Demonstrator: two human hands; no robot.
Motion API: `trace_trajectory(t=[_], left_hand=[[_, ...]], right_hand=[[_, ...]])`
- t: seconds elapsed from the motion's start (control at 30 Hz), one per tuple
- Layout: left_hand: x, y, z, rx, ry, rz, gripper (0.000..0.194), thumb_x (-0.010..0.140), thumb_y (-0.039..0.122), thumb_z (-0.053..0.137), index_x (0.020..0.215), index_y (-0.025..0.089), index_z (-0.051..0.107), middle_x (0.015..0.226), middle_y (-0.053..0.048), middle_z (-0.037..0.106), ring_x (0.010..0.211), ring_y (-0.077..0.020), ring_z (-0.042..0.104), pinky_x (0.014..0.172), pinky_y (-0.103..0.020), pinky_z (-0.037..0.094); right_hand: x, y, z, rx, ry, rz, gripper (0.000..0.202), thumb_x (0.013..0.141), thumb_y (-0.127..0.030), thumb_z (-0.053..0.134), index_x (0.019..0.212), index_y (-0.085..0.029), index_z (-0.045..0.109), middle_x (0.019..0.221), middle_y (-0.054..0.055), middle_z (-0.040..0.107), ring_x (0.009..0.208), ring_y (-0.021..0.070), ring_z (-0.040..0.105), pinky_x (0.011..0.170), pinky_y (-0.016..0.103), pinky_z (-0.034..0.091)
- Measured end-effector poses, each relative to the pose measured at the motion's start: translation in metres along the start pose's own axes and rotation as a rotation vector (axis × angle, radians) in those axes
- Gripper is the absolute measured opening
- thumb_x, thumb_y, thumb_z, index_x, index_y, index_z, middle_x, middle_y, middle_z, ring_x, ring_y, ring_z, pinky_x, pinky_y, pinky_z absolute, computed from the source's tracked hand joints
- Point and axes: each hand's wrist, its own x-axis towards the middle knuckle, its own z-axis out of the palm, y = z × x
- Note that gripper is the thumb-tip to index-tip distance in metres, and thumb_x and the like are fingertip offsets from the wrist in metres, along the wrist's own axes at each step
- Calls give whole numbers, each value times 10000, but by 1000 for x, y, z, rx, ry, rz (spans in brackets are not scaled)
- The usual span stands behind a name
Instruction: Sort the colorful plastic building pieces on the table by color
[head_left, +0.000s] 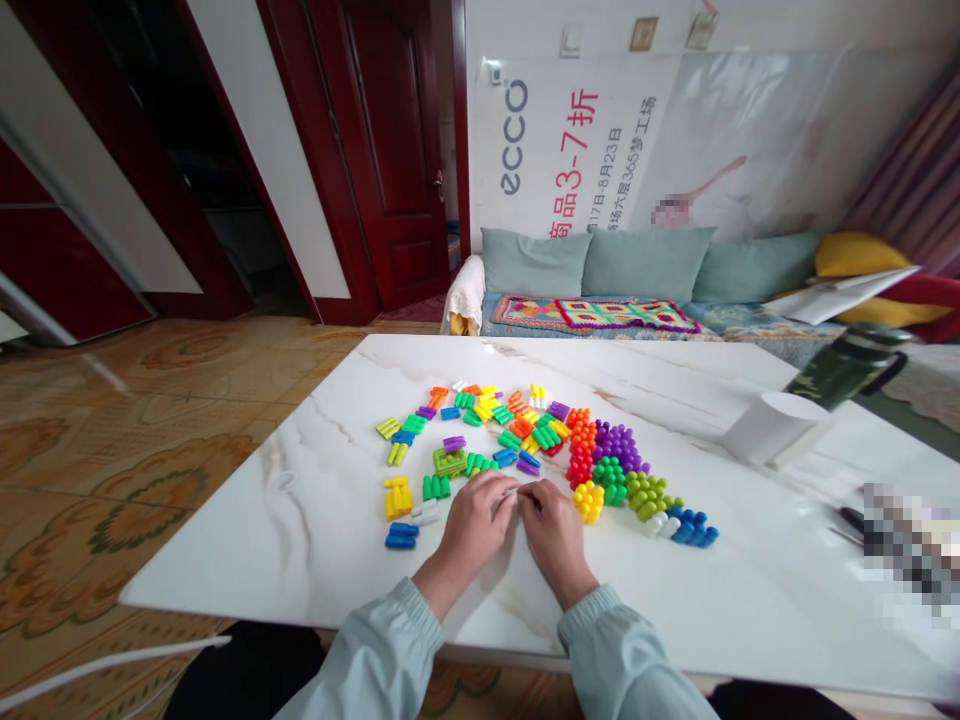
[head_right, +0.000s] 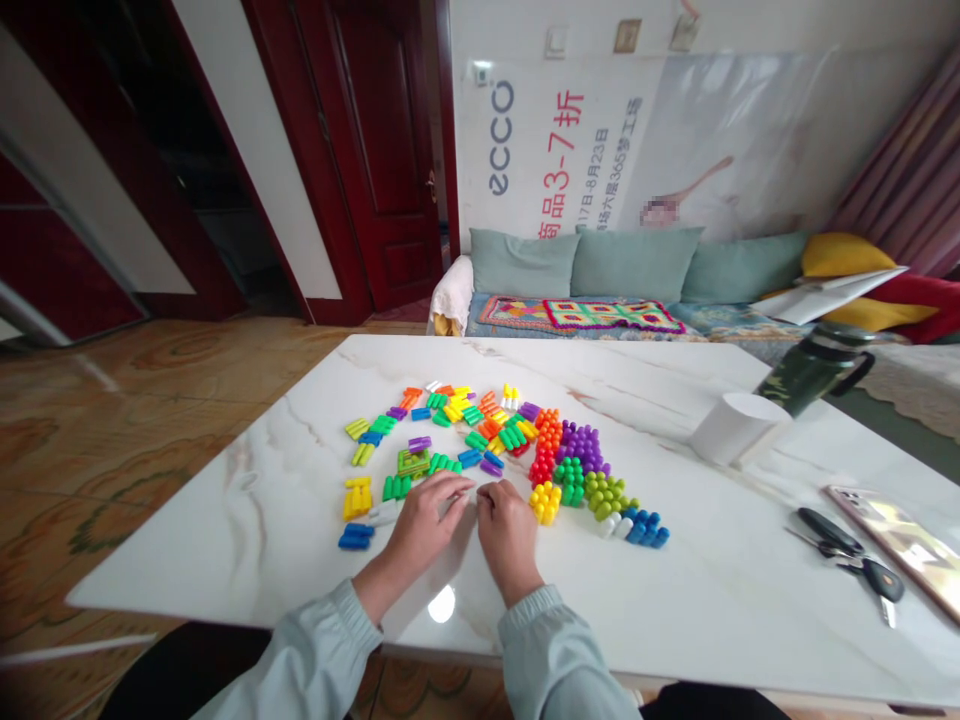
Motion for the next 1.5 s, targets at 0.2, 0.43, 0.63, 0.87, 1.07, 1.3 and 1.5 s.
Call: trace_trajectory(t=[0.2,0.43,0.63,0.87,1.07,1.3,1.5], left_hand=[[68,-17,-11,262,-73,-16,315,859,153,582,1167,192,637,1158,-75,634,1118,-208,567,1031,-331,434],[144,-73,4,466,-228,-167,605,764,421,703,1312,215,549,1391,-134,465,1315,-356,406,1099,-467,328],[173,-102,20,546,-374,-207,538,830,506,641,1294,250,553,1439,-118,444,1329,-383,387,1070,-573,326],[173,-113,6,523,-518,-86,330,935,326,578,1227,174,562,1251,-97,579,1054,-232,607,883,-445,529],[166,-101,-16,512,-603,-74,315,936,326,576,1210,172,571,1231,-93,590,1035,-225,614,869,-433,535],[173,-81,-21,495,-595,-92,321,932,339,581,1197,156,576,1197,-83,605,1005,-227,626,842,-424,545],[193,-54,29,438,-474,61,307,878,327,608,1171,243,652,1280,-78,586,1169,-245,560,1027,-385,443]], right_hand=[[0,-5,-4,-21,-25,19,217,851,-176,482,792,-189,691,795,31,672,723,154,618,637,232,389],[1,-9,-4,-38,-30,38,230,849,-162,469,750,-196,674,772,22,673,675,133,625,600,211,372],[1,-6,-1,-64,-29,47,227,853,-165,468,754,-200,669,772,10,668,632,118,619,568,205,352],[2,-7,-2,-75,-41,56,219,842,-157,482,761,-204,681,792,12,687,660,124,632,563,199,346],[2,-9,-2,-104,-48,50,235,848,-155,475,752,-205,684,782,14,688,647,127,635,557,205,345],[0,-6,-1,-80,-36,29,212,852,-158,481,771,-206,672,784,14,682,683,135,641,582,208,357],[-1,-5,1,-81,-61,47,208,843,-140,487,769,-204,670,783,7,672,654,126,632,577,209,350]])
